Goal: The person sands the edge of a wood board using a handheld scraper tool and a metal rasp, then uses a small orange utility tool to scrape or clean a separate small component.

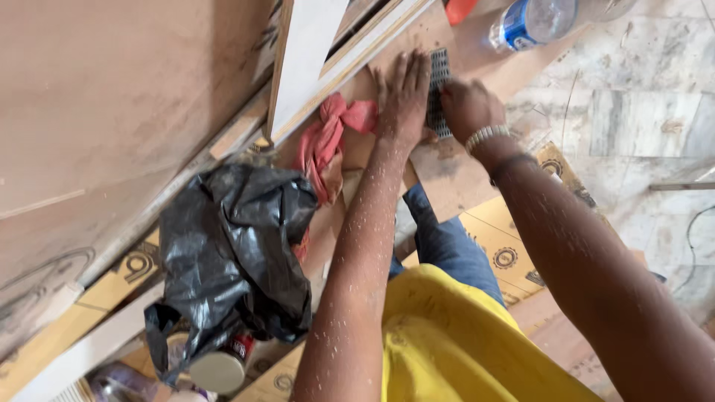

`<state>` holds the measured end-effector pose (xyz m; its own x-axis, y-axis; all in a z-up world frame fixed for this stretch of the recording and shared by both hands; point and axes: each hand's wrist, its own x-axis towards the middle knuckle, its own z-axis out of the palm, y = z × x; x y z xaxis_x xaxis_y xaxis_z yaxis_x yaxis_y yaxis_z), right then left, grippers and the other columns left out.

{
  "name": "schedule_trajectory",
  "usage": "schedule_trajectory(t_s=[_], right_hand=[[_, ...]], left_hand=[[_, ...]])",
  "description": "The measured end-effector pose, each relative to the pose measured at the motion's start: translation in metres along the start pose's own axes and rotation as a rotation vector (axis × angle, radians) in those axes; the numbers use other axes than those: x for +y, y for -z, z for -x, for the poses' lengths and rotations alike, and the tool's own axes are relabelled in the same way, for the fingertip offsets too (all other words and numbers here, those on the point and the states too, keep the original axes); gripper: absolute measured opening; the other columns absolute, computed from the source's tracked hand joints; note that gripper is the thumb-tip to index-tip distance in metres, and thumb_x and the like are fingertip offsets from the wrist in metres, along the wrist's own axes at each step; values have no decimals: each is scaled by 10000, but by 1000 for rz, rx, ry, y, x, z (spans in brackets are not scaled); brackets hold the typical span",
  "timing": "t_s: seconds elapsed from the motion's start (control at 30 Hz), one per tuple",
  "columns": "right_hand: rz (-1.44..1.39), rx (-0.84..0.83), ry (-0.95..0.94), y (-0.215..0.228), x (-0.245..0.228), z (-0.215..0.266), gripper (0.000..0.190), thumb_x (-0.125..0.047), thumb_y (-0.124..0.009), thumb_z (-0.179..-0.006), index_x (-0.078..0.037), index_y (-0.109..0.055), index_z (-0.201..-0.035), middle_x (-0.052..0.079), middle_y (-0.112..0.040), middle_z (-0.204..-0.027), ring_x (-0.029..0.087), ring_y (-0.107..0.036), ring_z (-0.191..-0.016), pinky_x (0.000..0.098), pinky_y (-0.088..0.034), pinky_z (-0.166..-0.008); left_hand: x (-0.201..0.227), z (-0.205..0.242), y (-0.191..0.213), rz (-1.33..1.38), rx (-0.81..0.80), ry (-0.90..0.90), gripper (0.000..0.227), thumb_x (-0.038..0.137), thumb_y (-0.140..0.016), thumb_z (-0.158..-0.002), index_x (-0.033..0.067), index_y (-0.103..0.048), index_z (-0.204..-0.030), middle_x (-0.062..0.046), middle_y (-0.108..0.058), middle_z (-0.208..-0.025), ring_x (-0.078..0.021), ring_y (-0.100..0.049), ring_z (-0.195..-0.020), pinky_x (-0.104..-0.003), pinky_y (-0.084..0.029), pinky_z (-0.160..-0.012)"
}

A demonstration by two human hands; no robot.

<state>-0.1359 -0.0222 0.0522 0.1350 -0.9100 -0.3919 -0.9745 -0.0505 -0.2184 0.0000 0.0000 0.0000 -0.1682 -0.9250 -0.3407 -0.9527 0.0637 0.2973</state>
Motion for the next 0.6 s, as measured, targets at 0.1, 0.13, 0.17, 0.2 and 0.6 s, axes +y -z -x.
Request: schedule_trajectory(t_s=[0.1,0.13,0.17,0.2,0.6], right_hand=[[-35,119,20,-4,-5,-33,286,-252,-635,-946,-214,-748,-1206,205,-704,-1071,400,-689,-943,505,-546,-863],[-26,88,35,-7,-2,-25,258,-272,-626,-981,-204,-748,-1198,211,-699,-1064,406,-686,-933,509,-547,-852],[-27,70,20,-8,4,-6,239,-292,-617,-1015,-194,-747,-1191,217,-694,-1057,411,-682,-924,513,-547,-840],[-27,51,6,-11,7,15,231,-311,-608,-1050,-184,-747,-1183,223,-689,-1049,417,-678,-914,518,-547,-828],[-43,122,121,-10,-1,-14,200,-258,-597,-999,-162,-738,-1104,223,-706,-981,434,-676,-895,542,-545,-807]], left_hand=[[1,6,7,136,-233,17,1366,464,-909,-669,68,-25,-1632,-83,-45,-1738,-283,-6,-1616,-626,-24,-1301],[0,4,0,111,-107,37,1265,363,-866,-724,75,-38,-1636,-75,-64,-1736,-278,-29,-1609,-635,-30,-1293],[0,-4,-9,75,11,25,1171,262,-824,-780,82,-51,-1640,-67,-83,-1733,-273,-52,-1602,-644,-36,-1285],[-2,-10,-20,42,129,13,1085,160,-784,-835,89,-64,-1643,-59,-102,-1731,-267,-75,-1595,-653,-42,-1278],[0,2,10,138,-128,31,1167,296,-800,-784,87,-29,-1635,-74,-68,-1743,-279,-47,-1620,-625,-36,-1306]])
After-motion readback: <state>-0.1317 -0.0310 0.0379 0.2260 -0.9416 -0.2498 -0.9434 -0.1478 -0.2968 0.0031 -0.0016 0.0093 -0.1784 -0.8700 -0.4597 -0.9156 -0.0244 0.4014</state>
